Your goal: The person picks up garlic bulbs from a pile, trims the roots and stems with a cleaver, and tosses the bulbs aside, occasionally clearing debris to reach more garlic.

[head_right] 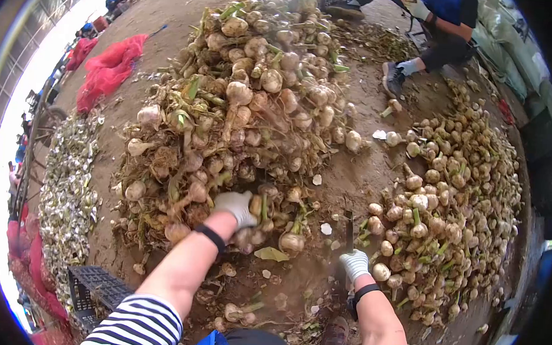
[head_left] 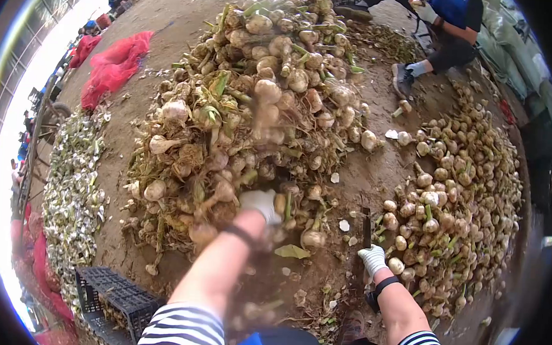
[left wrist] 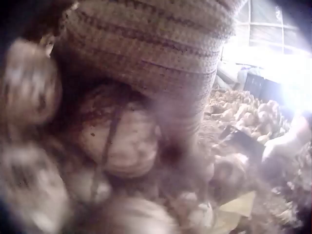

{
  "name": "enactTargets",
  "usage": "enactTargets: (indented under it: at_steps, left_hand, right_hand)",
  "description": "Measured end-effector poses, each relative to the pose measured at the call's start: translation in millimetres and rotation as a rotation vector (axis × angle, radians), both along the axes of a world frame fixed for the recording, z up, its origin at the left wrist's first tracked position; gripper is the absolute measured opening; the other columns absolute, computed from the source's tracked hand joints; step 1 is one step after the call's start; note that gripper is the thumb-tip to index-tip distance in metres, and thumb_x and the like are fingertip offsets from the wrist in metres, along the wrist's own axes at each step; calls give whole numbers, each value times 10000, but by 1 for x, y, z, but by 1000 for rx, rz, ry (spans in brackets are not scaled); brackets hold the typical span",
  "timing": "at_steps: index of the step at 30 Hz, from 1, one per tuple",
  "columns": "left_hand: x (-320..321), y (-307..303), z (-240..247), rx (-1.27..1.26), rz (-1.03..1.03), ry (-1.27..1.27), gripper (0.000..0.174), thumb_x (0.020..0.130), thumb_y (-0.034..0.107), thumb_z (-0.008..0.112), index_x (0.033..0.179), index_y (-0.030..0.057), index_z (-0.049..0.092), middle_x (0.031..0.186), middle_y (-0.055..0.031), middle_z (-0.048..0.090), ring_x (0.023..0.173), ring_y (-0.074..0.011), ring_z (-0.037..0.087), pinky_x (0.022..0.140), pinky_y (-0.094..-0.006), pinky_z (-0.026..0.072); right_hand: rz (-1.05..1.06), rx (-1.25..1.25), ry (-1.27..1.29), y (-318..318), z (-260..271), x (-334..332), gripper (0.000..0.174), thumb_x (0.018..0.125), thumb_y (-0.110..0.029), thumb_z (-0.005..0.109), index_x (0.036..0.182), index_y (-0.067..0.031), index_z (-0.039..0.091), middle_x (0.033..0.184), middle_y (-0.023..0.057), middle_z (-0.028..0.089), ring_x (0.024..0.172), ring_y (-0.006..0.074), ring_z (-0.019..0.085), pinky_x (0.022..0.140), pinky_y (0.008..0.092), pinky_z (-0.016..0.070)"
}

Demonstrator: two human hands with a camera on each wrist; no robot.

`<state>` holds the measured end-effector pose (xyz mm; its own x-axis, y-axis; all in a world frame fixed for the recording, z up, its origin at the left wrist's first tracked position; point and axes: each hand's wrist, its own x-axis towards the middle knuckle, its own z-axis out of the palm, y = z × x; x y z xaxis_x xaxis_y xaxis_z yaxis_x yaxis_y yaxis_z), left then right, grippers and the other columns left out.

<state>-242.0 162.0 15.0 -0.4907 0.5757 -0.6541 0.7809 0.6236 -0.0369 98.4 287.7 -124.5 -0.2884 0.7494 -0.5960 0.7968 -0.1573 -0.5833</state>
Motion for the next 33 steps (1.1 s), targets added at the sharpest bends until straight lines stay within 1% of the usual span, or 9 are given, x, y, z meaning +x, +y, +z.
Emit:
enactTargets:
  at_steps: [3,6,11,13,15,17,21,26,33]
  left_hand:
    - [50,-27,-12,27,-63,54,521,688,370,688,1141,170,524,1015,-142,628,991,-307,602,806,-417,493]
    - [94,-73,-89,156,-205,46,587,669,379,710,1173,156,507,1106,-163,598,1029,-329,585,837,-441,485]
    - [106,-108,-53,-8,-342,-195,646,727,493,652,1253,155,492,1295,-143,508,1055,-297,569,910,-433,446]
    - [96,-72,13,-189,-239,-480,676,748,576,587,1271,160,488,1167,-138,575,1016,-301,581,890,-438,455]
    - [90,-40,40,140,-113,-414,764,760,647,524,1346,170,413,1207,-141,553,1099,-313,541,924,-448,429]
    - [79,9,12,473,-142,-17,817,760,677,504,1406,213,316,1337,-152,454,1223,-318,443,983,-455,384]
    - [51,76,-54,240,-105,-38,767,758,547,622,1396,246,322,1422,-132,319,1293,-318,343,1024,-471,352]
    - [74,14,-55,125,-214,-118,577,772,300,644,1308,220,445,1379,-135,357,1259,-315,375,990,-424,398]
    - [137,-145,-57,-52,-367,-252,499,766,312,660,1222,177,510,1376,-178,379,1261,-347,379,974,-459,398]
  right_hand:
    - [11,4,-53,-10,2,13,223,695,-179,614,845,-21,663,727,113,655,654,197,609,630,319,475]
    - [-147,-91,97,-28,13,9,156,671,-125,616,781,-17,639,673,63,624,620,153,556,582,307,449]
    - [-179,13,118,-33,0,7,159,638,-121,637,763,-23,626,633,45,600,573,146,515,566,309,436]
    - [-161,29,48,-28,-9,10,158,634,-131,639,744,-21,619,621,42,591,568,151,508,574,317,438]
    - [-90,61,-32,-28,-6,7,148,639,-133,633,726,-16,610,611,40,583,562,147,499,571,314,437]
    - [-109,48,-32,-29,-7,8,155,640,-137,635,732,-13,621,609,49,583,567,151,509,573,310,438]
    - [-98,121,1,-32,-4,7,179,641,-168,632,740,-20,647,616,102,611,573,214,557,587,332,456]
    - [-58,166,-6,-30,-19,11,204,644,-206,621,737,-26,647,623,132,613,582,265,568,598,355,462]
    - [-26,201,-71,-31,-10,7,221,645,-216,615,757,-32,663,671,167,634,629,294,605,629,355,478]
